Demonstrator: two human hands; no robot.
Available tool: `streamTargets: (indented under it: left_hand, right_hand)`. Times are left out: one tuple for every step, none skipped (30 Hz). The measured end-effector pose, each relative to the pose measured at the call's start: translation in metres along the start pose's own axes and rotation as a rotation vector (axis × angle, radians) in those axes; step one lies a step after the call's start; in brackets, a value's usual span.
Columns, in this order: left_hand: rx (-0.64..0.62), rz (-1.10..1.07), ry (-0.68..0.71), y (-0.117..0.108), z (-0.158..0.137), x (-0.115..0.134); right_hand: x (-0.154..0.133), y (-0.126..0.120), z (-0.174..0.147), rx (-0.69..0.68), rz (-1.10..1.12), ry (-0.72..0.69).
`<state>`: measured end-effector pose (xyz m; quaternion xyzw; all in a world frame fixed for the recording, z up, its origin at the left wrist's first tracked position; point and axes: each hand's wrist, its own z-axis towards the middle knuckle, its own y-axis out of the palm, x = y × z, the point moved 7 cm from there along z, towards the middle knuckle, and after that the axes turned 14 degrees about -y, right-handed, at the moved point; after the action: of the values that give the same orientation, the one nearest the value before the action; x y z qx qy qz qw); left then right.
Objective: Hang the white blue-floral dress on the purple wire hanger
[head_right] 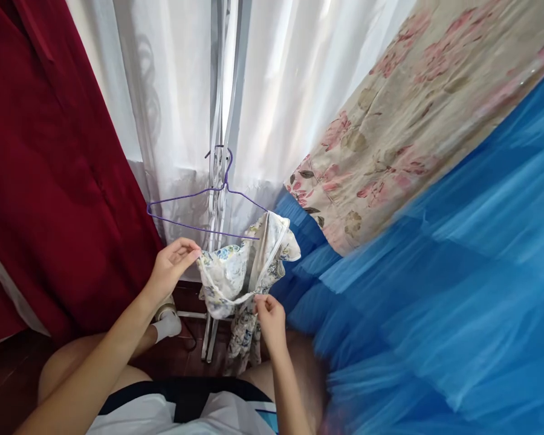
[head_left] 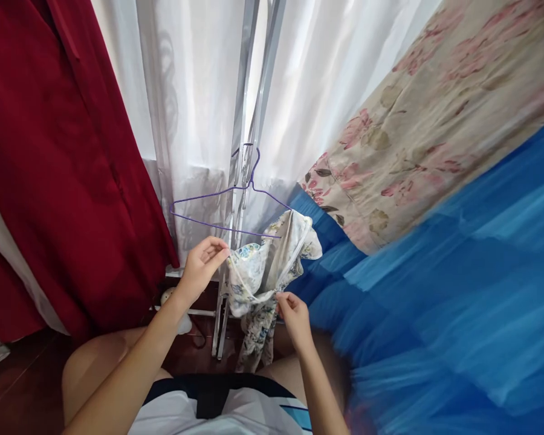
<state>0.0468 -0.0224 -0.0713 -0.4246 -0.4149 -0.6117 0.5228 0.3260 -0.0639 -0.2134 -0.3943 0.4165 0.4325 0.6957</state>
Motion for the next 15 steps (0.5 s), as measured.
streamTargets:
  left_hand:
    - [-0.008, -0.009, 0.035, 0.007, -0.003, 0.016]
    - [-0.024, -0.005, 0.067, 0.014, -0.007, 0.030]
    - [-0.045, 0.011, 0.096, 0.023, -0.012, 0.042]
    - [-0.068, 0.035, 0.122, 0.031, -0.018, 0.053]
    - [-0.095, 0.063, 0.144, 0.040, -0.025, 0.060]
    - [-0.126, 0.095, 0.161, 0.050, -0.032, 0.066]
    - [-0.163, 0.134, 0.174, 0.059, -0.039, 0.070]
    - [-0.211, 0.177, 0.185, 0.069, -0.045, 0.073]
    - [-0.270, 0.223, 0.193, 0.078, -0.052, 0.074]
    - [-0.338, 0.270, 0.197, 0.086, -0.058, 0.074]
    - [-0.404, 0.316, 0.197, 0.091, -0.062, 0.074]
    - [-0.460, 0.356, 0.195, 0.094, -0.064, 0.072]
    - [-0.494, 0.388, 0.186, 0.093, -0.065, 0.069]
    - [-0.505, 0.410, 0.166, 0.088, -0.063, 0.065]
    - [-0.506, 0.416, 0.133, 0.082, -0.060, 0.058]
  right_hand:
    - [-0.011, 0.005, 0.000, 0.014, -0.028, -0.042]
    - [-0.024, 0.008, 0.002, 0.061, -0.042, -0.095]
    - [-0.040, 0.010, 0.004, 0.119, -0.037, -0.150]
    - [-0.056, 0.014, 0.006, 0.152, -0.016, -0.199]
    - [-0.071, 0.020, 0.008, 0.148, 0.024, -0.233]
    - [-0.084, 0.028, 0.010, 0.093, 0.081, -0.247]
    - [-0.095, 0.039, 0.010, -0.008, 0.157, -0.237]
    - [-0.102, 0.051, 0.008, -0.120, 0.254, -0.205]
    - [-0.108, 0.061, 0.004, -0.212, 0.372, -0.151]
    - [-0.111, 0.068, -0.001, -0.267, 0.506, -0.077]
    - [-0.112, 0.074, -0.007, -0.290, 0.645, 0.009]
    - [-0.113, 0.078, -0.014, -0.298, 0.775, 0.098]
    - [-0.113, 0.081, -0.020, -0.303, 0.887, 0.184]
    - [-0.114, 0.083, -0.026, -0.318, 0.969, 0.259]
    - [-0.116, 0.084, -0.031, -0.348, 1.014, 0.311]
